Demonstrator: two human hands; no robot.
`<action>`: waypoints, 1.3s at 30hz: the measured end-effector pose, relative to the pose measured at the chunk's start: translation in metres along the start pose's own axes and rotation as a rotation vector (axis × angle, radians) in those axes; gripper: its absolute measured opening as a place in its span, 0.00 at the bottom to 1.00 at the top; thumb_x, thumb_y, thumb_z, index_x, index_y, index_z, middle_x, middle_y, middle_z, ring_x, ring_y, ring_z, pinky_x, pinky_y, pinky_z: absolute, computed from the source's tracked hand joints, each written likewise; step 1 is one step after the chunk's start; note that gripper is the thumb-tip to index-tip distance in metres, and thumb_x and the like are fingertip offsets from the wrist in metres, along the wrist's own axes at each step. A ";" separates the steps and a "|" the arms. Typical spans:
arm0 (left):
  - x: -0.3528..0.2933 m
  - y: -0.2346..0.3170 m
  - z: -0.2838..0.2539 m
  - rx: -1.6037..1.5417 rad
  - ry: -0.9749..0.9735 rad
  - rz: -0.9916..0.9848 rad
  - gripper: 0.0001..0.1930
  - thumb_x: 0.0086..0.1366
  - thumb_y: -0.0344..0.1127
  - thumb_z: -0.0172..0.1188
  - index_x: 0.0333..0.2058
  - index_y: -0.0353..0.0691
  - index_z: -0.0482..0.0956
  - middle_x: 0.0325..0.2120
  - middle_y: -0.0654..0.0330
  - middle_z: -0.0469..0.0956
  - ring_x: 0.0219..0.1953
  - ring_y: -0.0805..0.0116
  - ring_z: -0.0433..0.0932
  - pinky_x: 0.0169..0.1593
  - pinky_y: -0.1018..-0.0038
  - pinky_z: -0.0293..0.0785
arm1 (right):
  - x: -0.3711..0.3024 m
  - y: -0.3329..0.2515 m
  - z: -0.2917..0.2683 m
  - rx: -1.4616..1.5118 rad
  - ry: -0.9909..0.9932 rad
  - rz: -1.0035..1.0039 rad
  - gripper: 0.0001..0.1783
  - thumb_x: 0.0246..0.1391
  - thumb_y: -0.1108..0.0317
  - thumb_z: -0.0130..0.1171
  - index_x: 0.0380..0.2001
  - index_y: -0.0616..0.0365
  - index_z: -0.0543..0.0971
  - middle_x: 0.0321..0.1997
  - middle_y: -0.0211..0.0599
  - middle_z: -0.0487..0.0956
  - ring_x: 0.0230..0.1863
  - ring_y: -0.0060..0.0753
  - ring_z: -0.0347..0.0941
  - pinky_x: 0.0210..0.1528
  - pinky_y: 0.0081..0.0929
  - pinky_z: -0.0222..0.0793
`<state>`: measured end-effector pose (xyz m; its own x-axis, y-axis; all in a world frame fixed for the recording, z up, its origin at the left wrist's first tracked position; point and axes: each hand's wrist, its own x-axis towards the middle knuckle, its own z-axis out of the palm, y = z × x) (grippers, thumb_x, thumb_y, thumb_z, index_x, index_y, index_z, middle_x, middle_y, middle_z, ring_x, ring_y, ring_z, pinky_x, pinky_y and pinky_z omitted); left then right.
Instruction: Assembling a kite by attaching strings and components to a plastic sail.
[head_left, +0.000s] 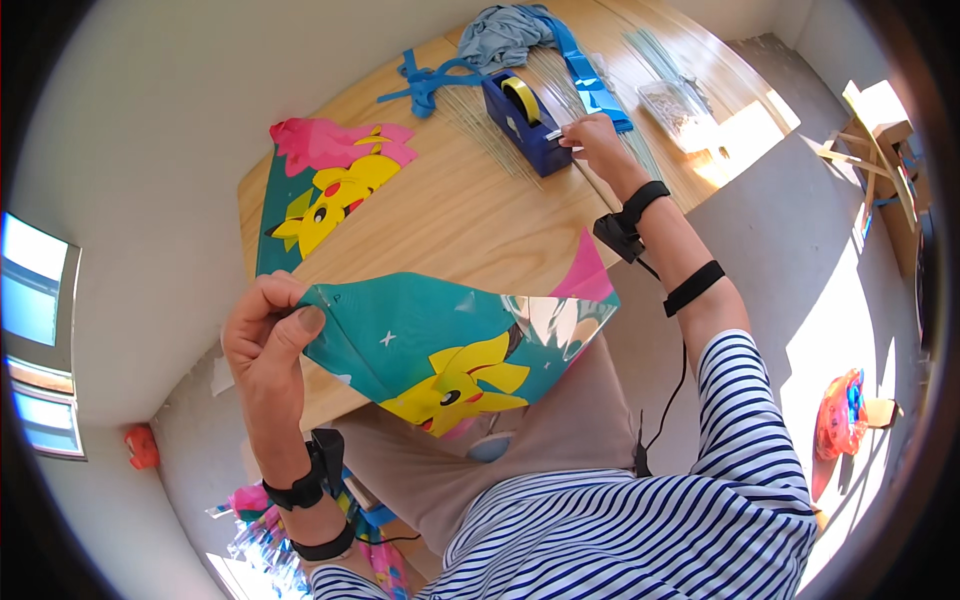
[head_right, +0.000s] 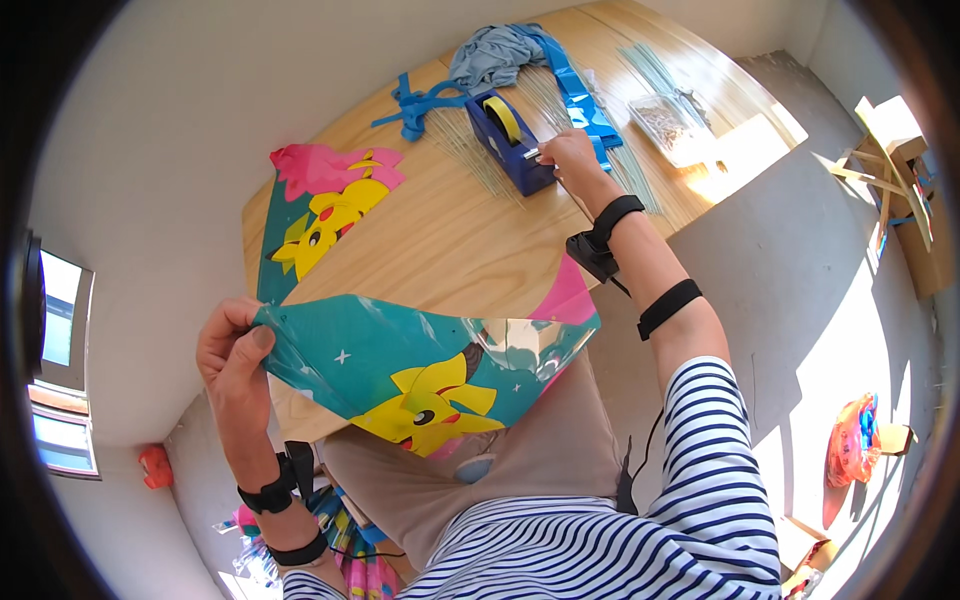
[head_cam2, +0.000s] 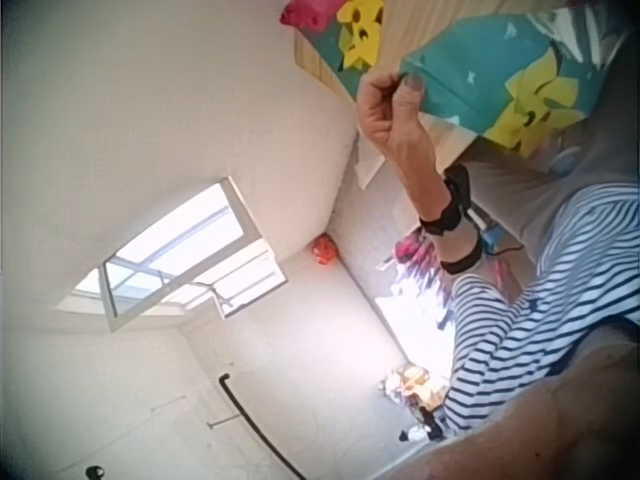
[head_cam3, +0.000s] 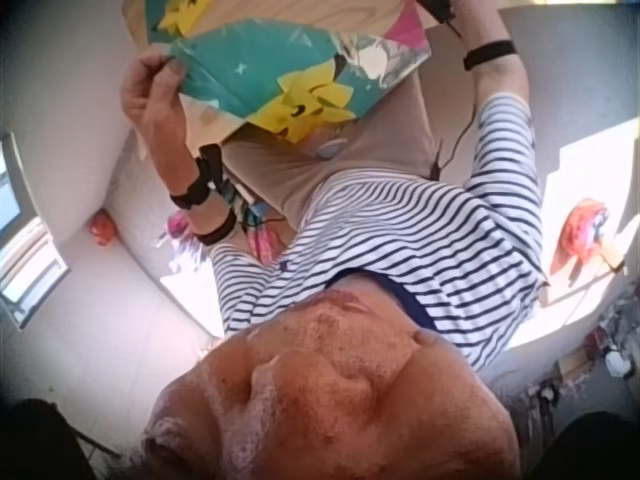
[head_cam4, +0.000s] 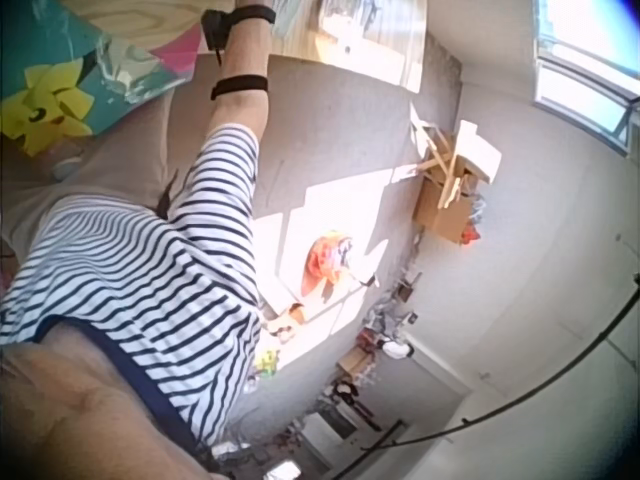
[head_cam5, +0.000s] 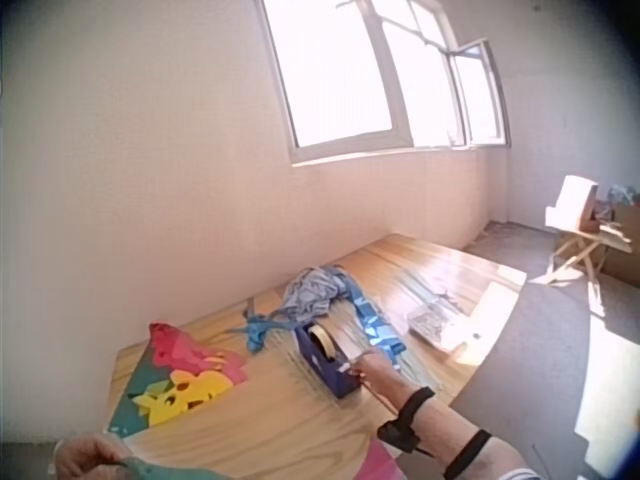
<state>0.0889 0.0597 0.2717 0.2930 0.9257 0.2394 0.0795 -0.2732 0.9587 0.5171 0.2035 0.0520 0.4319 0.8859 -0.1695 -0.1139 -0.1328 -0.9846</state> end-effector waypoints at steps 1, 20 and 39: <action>-0.001 0.000 0.000 -0.001 0.002 -0.001 0.03 0.60 0.23 0.62 0.32 0.34 0.76 0.27 0.67 0.70 0.30 0.79 0.66 0.34 0.83 0.61 | -0.003 0.004 -0.003 0.021 -0.034 -0.015 0.11 0.53 0.68 0.63 0.32 0.68 0.80 0.30 0.42 0.81 0.30 0.33 0.76 0.30 0.36 0.64; -0.002 0.001 0.005 0.001 -0.024 -0.014 0.03 0.60 0.23 0.62 0.33 0.34 0.76 0.27 0.66 0.72 0.31 0.79 0.68 0.36 0.83 0.64 | -0.059 0.024 0.017 0.734 -0.005 0.294 0.13 0.59 0.65 0.64 0.39 0.63 0.73 0.35 0.42 0.77 0.37 0.41 0.80 0.48 0.46 0.79; -0.002 0.004 0.015 -0.122 0.025 -0.097 0.03 0.61 0.26 0.62 0.33 0.35 0.78 0.29 0.68 0.77 0.32 0.82 0.72 0.40 0.84 0.67 | -0.020 0.017 0.040 0.270 0.404 0.280 0.02 0.52 0.81 0.58 0.29 0.71 0.76 0.25 0.48 0.80 0.17 0.41 0.78 0.17 0.37 0.77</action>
<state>0.1023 0.0527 0.2723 0.2659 0.9527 0.1472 -0.0102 -0.1499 0.9887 0.4708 0.2019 0.0408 0.6548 0.5850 -0.4786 -0.4756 -0.1733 -0.8624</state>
